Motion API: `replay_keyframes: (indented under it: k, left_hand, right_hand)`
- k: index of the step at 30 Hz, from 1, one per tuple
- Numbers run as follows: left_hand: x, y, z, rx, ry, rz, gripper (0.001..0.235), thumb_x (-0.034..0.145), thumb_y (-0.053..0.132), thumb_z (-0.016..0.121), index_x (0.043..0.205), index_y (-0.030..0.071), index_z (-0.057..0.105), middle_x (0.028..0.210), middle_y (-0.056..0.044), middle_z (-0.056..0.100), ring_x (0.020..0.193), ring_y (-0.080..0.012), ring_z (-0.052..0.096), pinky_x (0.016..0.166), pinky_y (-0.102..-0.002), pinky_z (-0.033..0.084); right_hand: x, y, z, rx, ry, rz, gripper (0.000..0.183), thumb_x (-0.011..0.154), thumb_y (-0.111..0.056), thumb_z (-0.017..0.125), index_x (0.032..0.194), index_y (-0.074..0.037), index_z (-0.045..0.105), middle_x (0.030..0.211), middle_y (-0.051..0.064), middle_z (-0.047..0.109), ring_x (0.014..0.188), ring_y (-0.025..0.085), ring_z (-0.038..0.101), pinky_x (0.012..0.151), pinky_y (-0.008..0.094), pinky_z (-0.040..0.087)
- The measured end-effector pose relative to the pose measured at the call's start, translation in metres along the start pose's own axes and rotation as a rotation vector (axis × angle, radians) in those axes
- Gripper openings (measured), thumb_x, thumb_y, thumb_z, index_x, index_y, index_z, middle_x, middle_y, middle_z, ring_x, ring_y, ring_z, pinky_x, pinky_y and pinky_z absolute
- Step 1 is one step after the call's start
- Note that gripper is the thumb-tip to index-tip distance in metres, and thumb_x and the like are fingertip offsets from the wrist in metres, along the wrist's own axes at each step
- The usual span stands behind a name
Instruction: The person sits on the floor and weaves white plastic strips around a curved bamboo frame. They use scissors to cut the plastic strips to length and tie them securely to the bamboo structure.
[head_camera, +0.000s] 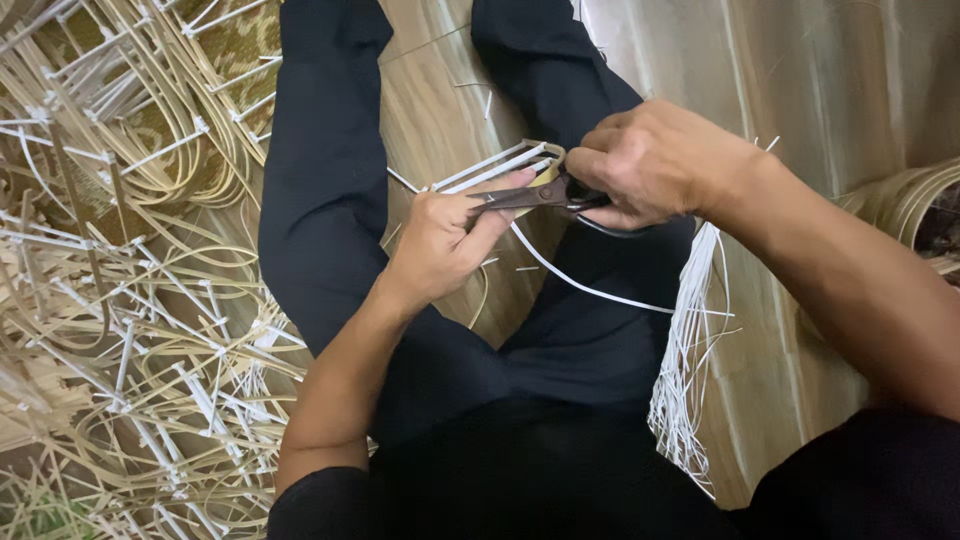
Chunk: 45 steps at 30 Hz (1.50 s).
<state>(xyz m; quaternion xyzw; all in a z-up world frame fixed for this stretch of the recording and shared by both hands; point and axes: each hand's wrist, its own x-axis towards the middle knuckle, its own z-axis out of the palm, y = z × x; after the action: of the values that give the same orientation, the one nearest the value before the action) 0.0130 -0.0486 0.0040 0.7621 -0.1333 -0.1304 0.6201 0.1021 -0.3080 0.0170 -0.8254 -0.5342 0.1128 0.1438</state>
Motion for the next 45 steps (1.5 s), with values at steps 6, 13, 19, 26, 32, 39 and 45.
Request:
replay_keyframes:
  k: [6,13,19,26,32,39,45]
  left_hand:
    - [0.0,-0.005,0.0,0.016,-0.002,0.092,0.031,0.103,0.004,0.063,0.132,0.007,0.07,0.102,-0.007,0.079,0.079,-0.0056,0.068,0.074,-0.024,0.056]
    - [0.0,0.0,-0.002,0.056,0.002,-0.041,0.032,0.102,0.007,0.062,0.133,0.01,0.071,0.09,-0.011,0.075,0.069,-0.0094,0.064,0.067,-0.026,0.052]
    - [0.001,0.002,-0.005,0.036,0.007,-0.057,0.029,0.098,0.012,0.063,0.125,0.004,0.07,0.079,-0.004,0.073,0.063,-0.0077,0.061,0.061,-0.027,0.051]
    - [0.004,-0.009,-0.007,0.1,0.02,-0.225,0.02,0.096,0.023,0.067,0.09,0.003,0.069,0.061,-0.005,0.061,0.058,-0.0089,0.057,0.057,-0.029,0.045]
    - [0.002,-0.041,-0.009,0.049,0.025,-0.175,0.026,0.097,0.026,0.068,0.085,0.003,0.069,0.065,0.001,0.059,0.065,-0.0044,0.052,0.058,-0.028,0.044]
    - [0.002,-0.041,-0.01,0.123,0.037,-0.299,0.027,0.096,0.028,0.07,0.083,0.004,0.069,0.062,0.003,0.053,0.063,-0.0048,0.047,0.056,-0.028,0.042]
    - [0.0,-0.038,-0.015,-0.048,0.045,-0.248,0.025,0.099,0.022,0.068,0.083,0.003,0.066,0.065,0.009,0.051,0.061,-0.0012,0.042,0.052,-0.025,0.033]
  right_hand:
    - [0.0,0.006,0.009,-0.002,-0.076,0.021,0.035,0.073,-0.033,0.081,0.077,-0.005,0.059,0.066,0.009,0.065,0.067,0.032,0.069,0.057,0.044,0.056]
    - [-0.008,0.009,0.012,0.069,-0.019,0.043,0.024,0.081,-0.022,0.08,0.078,-0.007,0.062,0.065,0.007,0.066,0.062,0.026,0.069,0.055,0.04,0.055]
    - [-0.094,0.022,0.024,0.087,0.374,0.518,0.023,0.098,-0.019,0.075,0.084,-0.005,0.065,0.069,0.01,0.066,0.062,0.019,0.067,0.057,0.034,0.052]
    - [-0.197,0.044,0.227,0.138,0.054,1.236,0.031,0.089,-0.02,0.066,0.116,-0.012,0.077,0.067,0.02,0.071,0.061,0.032,0.071,0.064,0.045,0.057]
    - [-0.228,-0.02,0.311,0.225,-0.125,1.424,0.03,0.089,-0.032,0.066,0.103,-0.008,0.076,0.091,0.026,0.074,0.087,0.044,0.073,0.078,0.055,0.058]
    - [-0.199,-0.008,0.254,0.299,-0.129,1.556,0.048,0.094,-0.047,0.065,0.097,-0.003,0.081,0.095,0.026,0.076,0.087,0.04,0.076,0.081,0.049,0.06]
    - [-0.083,-0.088,0.061,0.393,0.621,1.011,0.03,0.096,-0.021,0.063,0.119,-0.005,0.073,0.098,0.018,0.078,0.079,0.03,0.077,0.069,0.04,0.061]
